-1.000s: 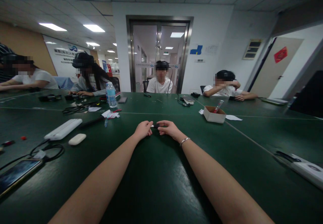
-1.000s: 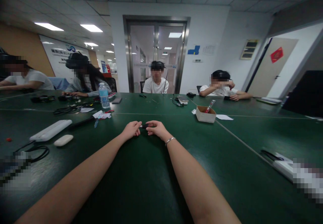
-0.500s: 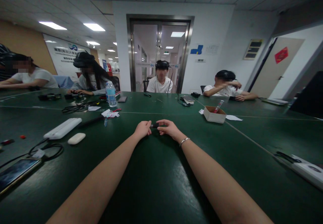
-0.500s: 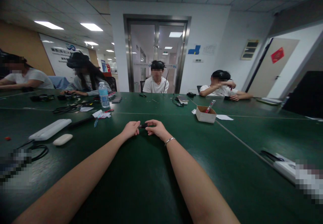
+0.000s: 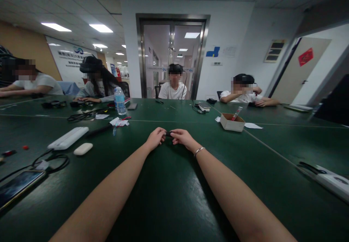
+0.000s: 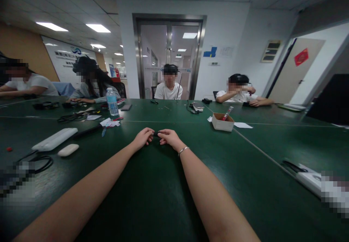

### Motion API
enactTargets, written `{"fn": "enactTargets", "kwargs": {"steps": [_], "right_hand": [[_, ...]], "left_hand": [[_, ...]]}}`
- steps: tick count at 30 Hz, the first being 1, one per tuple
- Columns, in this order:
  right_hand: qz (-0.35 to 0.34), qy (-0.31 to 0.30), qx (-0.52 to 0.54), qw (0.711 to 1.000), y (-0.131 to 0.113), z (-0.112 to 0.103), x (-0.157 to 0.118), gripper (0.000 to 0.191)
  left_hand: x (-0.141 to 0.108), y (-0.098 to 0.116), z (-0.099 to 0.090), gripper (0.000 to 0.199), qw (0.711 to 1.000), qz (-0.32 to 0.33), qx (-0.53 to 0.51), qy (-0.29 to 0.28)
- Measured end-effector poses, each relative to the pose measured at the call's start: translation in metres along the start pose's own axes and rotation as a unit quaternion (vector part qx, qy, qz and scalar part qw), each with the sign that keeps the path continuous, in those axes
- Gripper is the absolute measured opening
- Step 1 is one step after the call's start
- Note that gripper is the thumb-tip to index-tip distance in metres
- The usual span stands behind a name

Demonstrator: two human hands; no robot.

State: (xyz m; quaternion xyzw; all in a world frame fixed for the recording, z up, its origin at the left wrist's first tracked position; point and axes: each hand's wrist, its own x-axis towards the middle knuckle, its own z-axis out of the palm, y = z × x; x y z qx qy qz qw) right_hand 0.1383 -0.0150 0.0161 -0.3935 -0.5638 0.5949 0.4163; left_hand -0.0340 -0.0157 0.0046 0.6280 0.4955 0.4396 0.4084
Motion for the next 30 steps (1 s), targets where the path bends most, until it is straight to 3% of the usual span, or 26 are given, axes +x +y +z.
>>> {"fn": "enactTargets", "kwargs": {"steps": [6,10,19,30], "right_hand": [[0.002,-0.002,0.015,1.0,0.002,-0.002,0.002,0.019],[0.0,-0.002,0.014,1.0,0.002,-0.002,0.002,0.017],[0.003,0.005,0.01,1.0,-0.001,-0.001,-0.001,0.016],[-0.001,0.007,0.022,1.0,0.001,-0.001,0.001,0.012]], "left_hand": [[0.002,-0.003,-0.001,0.022,1.0,-0.003,-0.01,0.024],[0.002,-0.004,-0.002,0.03,1.0,0.006,-0.016,0.008],[-0.004,0.007,-0.001,0.027,1.0,0.002,-0.003,-0.001],[0.0,0.001,0.0,0.026,1.0,-0.003,-0.004,0.015]]}}
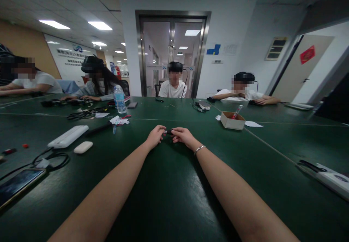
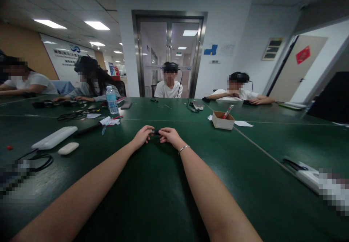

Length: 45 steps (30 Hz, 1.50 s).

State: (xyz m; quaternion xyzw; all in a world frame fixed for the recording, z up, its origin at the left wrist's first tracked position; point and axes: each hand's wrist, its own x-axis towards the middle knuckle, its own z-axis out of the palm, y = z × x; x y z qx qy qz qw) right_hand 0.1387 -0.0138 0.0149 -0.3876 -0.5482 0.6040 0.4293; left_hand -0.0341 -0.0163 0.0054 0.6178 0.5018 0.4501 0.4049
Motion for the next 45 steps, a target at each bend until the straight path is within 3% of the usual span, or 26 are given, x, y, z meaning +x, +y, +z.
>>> {"fn": "enactTargets", "kwargs": {"steps": [18,30,45], "right_hand": [[0.003,0.005,-0.005,1.0,-0.002,0.002,-0.002,0.012],[-0.001,0.013,-0.008,1.0,0.0,0.002,0.0,0.011],[0.005,0.004,-0.011,1.0,-0.002,0.001,-0.001,0.006]], "left_hand": [[-0.002,0.004,-0.001,0.028,0.999,-0.003,0.011,-0.031],[0.003,-0.004,0.0,0.023,1.0,0.004,-0.004,-0.001],[-0.001,0.0,0.0,0.024,1.0,0.019,0.015,-0.012]]}}
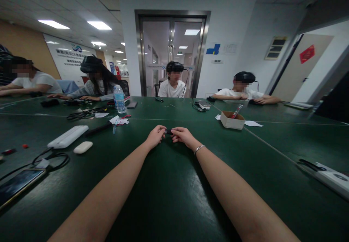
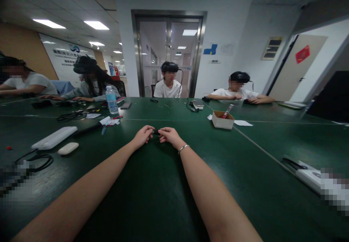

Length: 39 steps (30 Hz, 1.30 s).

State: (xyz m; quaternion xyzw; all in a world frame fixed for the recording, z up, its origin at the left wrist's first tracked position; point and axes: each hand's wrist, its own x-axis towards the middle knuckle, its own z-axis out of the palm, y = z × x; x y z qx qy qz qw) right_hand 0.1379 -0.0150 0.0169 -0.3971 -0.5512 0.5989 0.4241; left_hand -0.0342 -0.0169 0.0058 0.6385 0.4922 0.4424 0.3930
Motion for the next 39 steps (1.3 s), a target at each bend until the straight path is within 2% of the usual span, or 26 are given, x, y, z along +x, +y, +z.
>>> {"fn": "enactTargets", "kwargs": {"steps": [9,14,25,30,35,39], "right_hand": [[-0.001,-0.009,0.014,1.0,0.0,-0.001,0.0,0.004],[-0.002,-0.007,0.014,1.0,0.0,0.0,0.0,0.007],[-0.006,-0.012,0.019,1.0,0.002,-0.002,0.002,0.006],[-0.006,-0.014,0.02,1.0,0.004,-0.003,0.004,0.007],[-0.007,-0.015,0.02,1.0,0.003,-0.004,0.003,0.006],[-0.002,-0.016,0.019,1.0,0.002,-0.002,0.002,0.007]], "left_hand": [[-0.003,0.005,-0.001,0.023,1.0,-0.006,-0.005,0.0],[-0.003,0.007,0.0,0.026,1.0,-0.009,-0.008,-0.027],[-0.004,0.007,0.0,0.023,1.0,-0.015,-0.008,0.003],[-0.003,0.007,0.001,0.026,0.999,-0.014,-0.017,-0.026],[-0.005,0.011,0.0,0.023,0.999,-0.028,-0.022,-0.012],[-0.006,0.012,0.0,0.027,1.0,-0.015,-0.022,-0.012]]}}
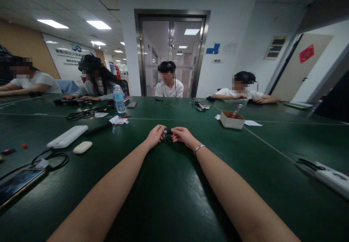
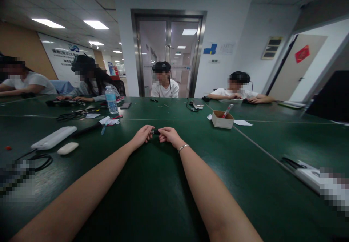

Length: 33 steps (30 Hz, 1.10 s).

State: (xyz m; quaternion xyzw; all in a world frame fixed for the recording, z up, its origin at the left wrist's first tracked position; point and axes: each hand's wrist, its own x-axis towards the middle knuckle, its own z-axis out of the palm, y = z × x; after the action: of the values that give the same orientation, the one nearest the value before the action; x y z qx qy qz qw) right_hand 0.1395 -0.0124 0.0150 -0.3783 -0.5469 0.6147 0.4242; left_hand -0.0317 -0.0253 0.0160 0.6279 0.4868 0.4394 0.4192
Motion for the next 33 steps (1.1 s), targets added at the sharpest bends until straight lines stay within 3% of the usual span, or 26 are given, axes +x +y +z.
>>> {"fn": "enactTargets", "kwargs": {"steps": [10,18,22,27,33], "right_hand": [[0.006,0.004,0.001,1.0,-0.0042,0.0031,-0.004,0.01],[0.004,-0.004,0.002,1.0,-0.0048,0.0023,-0.0045,0.023],[0.007,-0.007,0.004,1.0,-0.0048,0.0018,-0.0045,0.023],[0.017,-0.035,0.001,0.999,-0.0039,0.0005,-0.0032,0.01],[0.005,-0.056,-0.002,0.998,-0.0052,-0.0017,-0.0061,0.01]], "left_hand": [[0.0013,-0.0071,-0.0011,0.029,0.999,0.039,-0.002,0.004],[0.0002,-0.0066,-0.0032,0.026,0.992,0.121,-0.006,0.03],[0.0007,-0.0056,-0.0032,0.025,0.994,0.107,-0.021,0.021],[0.0023,-0.0061,-0.002,0.026,0.997,0.055,-0.061,0.0],[0.0048,-0.0088,-0.0021,0.027,0.998,0.044,-0.039,-0.025]]}}
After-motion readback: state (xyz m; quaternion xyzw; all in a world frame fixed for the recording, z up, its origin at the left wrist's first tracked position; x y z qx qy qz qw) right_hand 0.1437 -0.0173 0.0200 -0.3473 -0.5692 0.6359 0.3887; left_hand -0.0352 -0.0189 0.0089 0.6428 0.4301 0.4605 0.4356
